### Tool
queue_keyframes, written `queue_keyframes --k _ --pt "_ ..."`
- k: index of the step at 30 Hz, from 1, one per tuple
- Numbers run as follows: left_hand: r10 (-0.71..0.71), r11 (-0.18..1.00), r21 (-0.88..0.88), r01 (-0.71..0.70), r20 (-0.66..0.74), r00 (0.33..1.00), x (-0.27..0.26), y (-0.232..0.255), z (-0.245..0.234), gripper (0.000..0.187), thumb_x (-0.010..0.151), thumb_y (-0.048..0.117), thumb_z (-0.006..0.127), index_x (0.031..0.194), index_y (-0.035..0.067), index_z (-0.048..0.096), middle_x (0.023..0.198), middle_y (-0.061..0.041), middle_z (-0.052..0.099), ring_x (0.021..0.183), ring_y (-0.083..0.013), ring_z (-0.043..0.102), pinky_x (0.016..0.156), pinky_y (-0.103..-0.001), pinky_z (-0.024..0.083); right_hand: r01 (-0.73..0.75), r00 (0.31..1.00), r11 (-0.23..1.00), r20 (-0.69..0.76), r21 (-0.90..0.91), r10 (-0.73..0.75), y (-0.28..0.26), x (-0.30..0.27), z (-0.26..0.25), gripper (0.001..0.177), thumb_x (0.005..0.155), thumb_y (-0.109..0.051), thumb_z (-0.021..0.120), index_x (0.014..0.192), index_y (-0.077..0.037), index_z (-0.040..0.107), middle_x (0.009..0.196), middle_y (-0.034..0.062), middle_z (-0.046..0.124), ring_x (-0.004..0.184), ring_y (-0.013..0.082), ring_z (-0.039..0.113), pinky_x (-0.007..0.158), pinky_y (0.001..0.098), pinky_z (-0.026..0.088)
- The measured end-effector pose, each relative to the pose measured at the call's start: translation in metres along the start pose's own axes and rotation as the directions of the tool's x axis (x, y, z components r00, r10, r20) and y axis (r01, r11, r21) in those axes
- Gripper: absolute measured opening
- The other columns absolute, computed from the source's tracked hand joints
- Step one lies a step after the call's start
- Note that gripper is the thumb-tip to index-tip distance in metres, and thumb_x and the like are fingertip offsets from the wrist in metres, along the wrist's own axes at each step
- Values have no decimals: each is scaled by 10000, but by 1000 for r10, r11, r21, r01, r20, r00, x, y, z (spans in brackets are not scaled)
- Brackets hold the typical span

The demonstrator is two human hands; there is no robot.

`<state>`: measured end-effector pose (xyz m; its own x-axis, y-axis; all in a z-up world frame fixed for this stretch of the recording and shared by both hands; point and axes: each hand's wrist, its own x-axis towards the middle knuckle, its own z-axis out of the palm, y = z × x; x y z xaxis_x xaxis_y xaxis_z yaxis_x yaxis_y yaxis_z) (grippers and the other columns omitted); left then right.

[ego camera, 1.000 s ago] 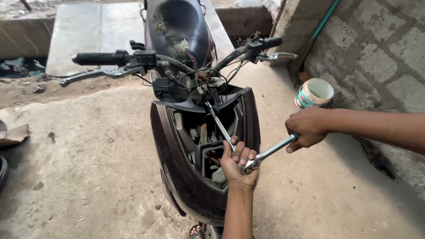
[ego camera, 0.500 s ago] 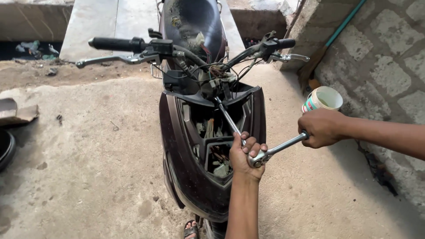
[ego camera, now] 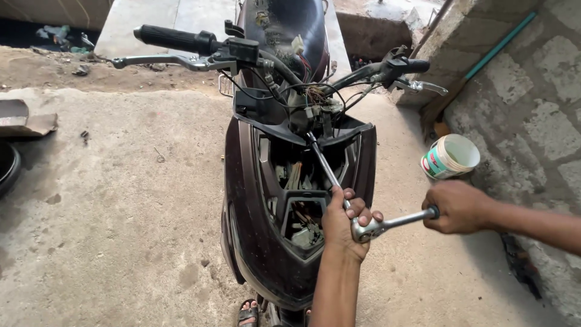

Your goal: Using a socket wrench to disassemble the front panel and wiring of a scooter for repair.

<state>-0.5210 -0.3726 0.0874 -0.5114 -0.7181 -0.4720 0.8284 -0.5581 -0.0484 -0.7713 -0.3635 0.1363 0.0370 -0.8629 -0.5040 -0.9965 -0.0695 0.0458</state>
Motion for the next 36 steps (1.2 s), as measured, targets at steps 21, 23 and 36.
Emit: queue_keyframes --k 21,23,36 --pt "121 956 271 -111 -24 992 12 -7 -1 373 1092 428 443 1032 62 469 536 22 403 396 -145 484 514 -415 567 69 996 959 42 275 -83 -5 9 51 275 694 -191 707 578 6 554 528 184 524 530 361 512 576 472 434" --pt "130 945 307 -114 -34 991 7 -5 3 374 1097 433 419 1028 70 476 535 28 402 402 -139 496 549 -430 597 99 990 965 71 243 -119 3 16 51 300 716 -206 713 595 19 556 544 171 559 546 334 547 591 455 451" --pt "58 977 203 -66 43 997 18 1 -6 354 1081 407 396 984 79 483 545 -9 441 518 -252 651 751 -529 627 3 963 882 240 -472 125 -87 -42 -158 148 841 -247 675 791 -118 727 782 78 737 756 209 718 732 398 566"
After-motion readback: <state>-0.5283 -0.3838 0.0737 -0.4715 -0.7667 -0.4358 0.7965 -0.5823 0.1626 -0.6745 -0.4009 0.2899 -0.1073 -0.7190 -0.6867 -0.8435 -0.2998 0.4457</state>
